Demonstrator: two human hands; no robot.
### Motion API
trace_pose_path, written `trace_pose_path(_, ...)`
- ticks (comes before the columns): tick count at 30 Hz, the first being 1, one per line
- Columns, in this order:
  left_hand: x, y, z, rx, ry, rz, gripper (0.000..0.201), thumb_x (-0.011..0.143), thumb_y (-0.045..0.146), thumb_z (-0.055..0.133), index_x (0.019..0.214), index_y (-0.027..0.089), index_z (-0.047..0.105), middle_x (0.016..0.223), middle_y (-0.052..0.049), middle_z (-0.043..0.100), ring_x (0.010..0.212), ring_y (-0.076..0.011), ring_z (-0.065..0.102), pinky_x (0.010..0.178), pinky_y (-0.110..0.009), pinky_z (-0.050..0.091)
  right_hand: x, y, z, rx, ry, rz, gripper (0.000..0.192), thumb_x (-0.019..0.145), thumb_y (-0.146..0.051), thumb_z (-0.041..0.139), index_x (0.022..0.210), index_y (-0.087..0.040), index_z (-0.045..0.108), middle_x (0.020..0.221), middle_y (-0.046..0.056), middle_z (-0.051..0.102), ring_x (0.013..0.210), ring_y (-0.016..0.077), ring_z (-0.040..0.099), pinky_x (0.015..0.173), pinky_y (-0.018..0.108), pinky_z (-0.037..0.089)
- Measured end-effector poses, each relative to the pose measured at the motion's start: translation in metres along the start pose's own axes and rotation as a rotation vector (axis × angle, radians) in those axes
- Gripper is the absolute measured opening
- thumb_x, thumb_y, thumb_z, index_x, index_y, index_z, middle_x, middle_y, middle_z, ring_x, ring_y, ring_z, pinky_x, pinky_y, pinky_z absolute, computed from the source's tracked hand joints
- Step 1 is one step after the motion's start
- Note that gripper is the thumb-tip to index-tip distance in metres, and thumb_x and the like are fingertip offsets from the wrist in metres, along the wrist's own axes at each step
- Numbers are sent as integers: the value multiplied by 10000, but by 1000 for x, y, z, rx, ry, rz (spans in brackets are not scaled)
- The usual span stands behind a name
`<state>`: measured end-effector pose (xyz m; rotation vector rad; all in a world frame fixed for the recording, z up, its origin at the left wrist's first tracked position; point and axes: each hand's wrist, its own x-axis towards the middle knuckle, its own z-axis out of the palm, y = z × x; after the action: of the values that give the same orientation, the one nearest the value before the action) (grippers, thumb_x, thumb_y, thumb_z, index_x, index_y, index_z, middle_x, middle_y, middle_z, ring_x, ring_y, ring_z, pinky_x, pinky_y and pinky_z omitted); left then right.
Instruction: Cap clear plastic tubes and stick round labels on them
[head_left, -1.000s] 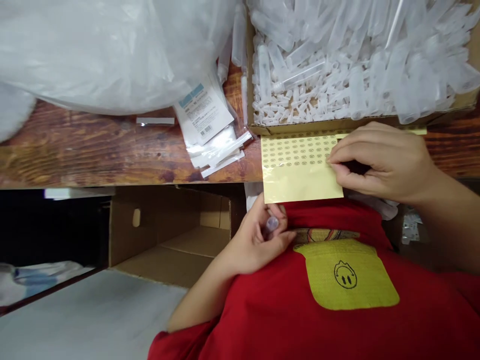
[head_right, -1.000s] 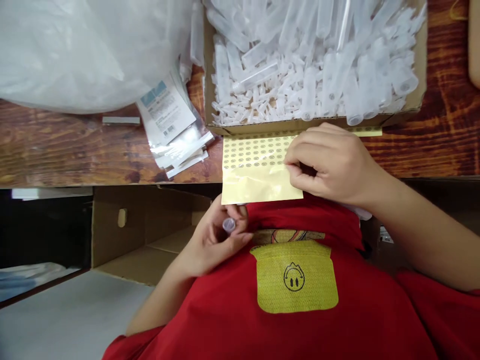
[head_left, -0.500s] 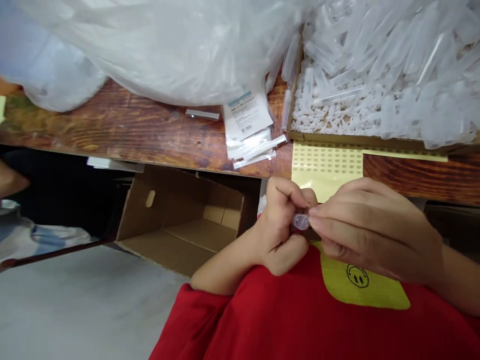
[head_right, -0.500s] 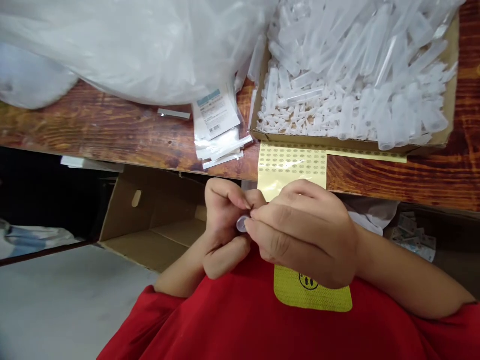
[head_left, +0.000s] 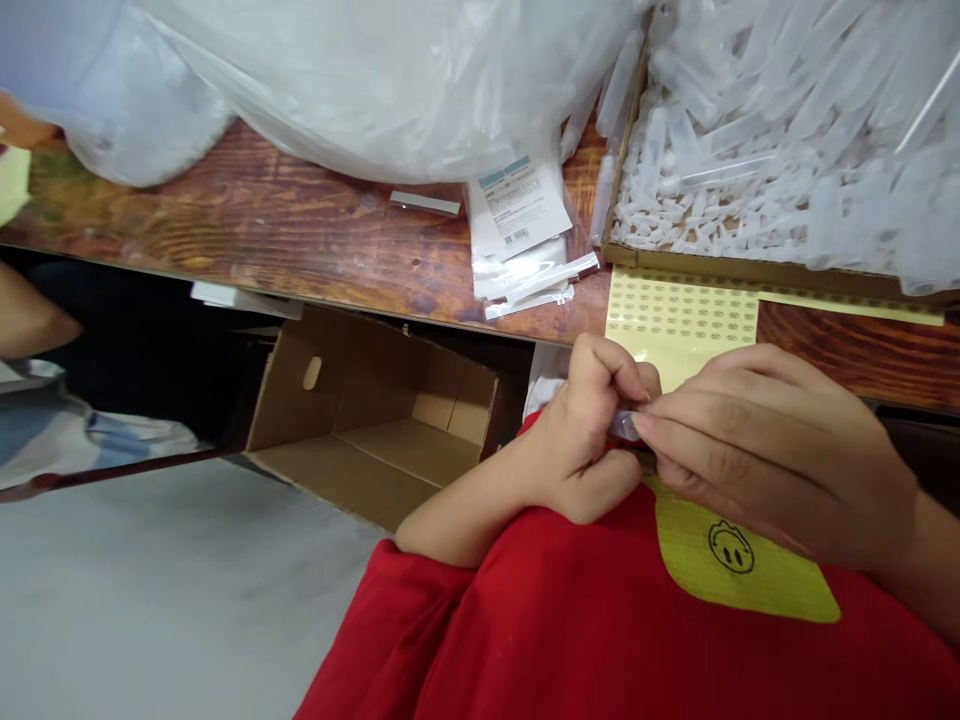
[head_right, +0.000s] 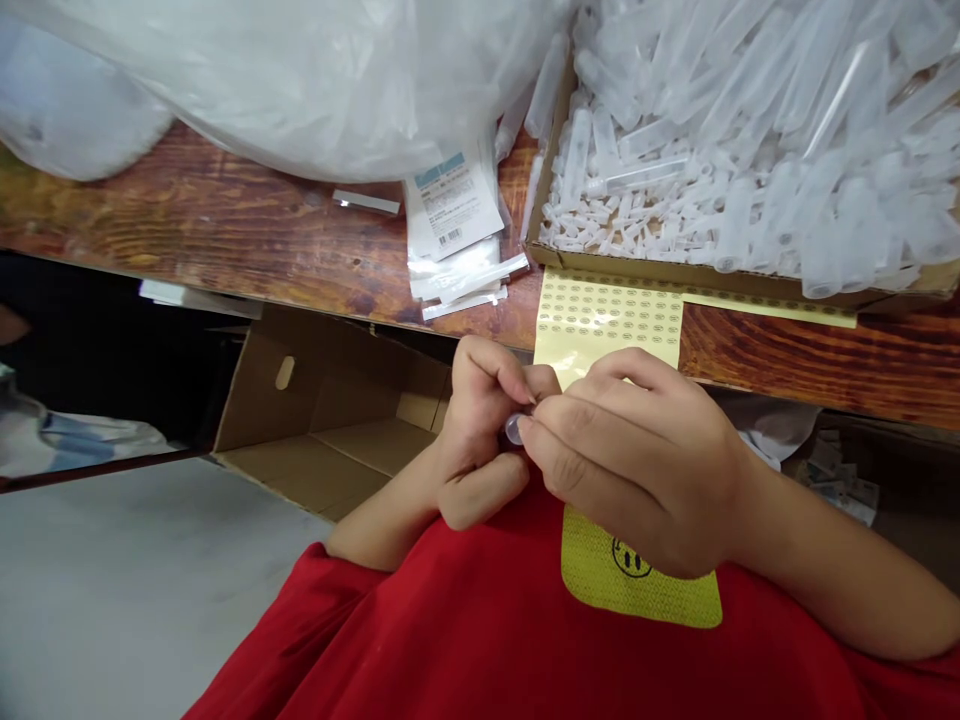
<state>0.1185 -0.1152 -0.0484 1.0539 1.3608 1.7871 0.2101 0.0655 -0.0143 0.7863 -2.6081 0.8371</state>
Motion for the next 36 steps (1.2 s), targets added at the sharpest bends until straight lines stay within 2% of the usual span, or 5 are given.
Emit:
trace_pose_path(8, 3, -6, -2, 64, 2, -42, 465, 630, 92, 516, 987, 260, 270, 849, 29, 408, 640, -109, 380, 610, -299, 329, 1, 0, 7, -44, 72, 34, 131, 979, -160, 596, 1087, -216, 644, 960, 14, 756, 806, 200, 673, 815, 420, 480)
trace_pose_path(18, 8, -6, -1, -67, -15, -173, 385, 693, 170, 552, 939, 269, 274, 750, 56, 393, 583, -107, 348, 585, -278, 326, -3, 3, 20, 18, 227, 95, 257, 913, -89, 672, 1096, -268, 683, 986, -12, 775, 839, 203, 686, 753, 379, 521)
trace_pose_path(26, 11, -19, 1, -101, -83, -2, 447, 629, 160, 524, 971, 274, 259, 739, 66, 421, 532, -103, 399, 573, -273, 356, -4, 7, 28, 206, 389, 115, 213, 886, -62, 714, 1002, -238, 681, 907, 14, 753, 783, 171, 656, 729, 339, 532)
trace_pose_path(32, 10, -26, -6, -85, -172, -8, 506, 587, 128, 516, 988, 278, 247, 756, 69, 374, 540, -91, 302, 535, -248, 240, -5, 13, 29, 80, 279, 68, 151, 952, -182, 673, 1103, -185, 666, 890, 47, 709, 773, 186, 596, 716, 353, 495)
trace_pose_path(36, 11, -26, -11, -5, -252, 3, 534, 562, 182, 553, 999, 278, 261, 797, 55, 414, 604, -127, 425, 581, -288, 348, -8, 17, 21, 121, 240, 25, 77, 961, -160, 625, 1028, -178, 658, 883, 46, 688, 786, 186, 589, 737, 362, 471)
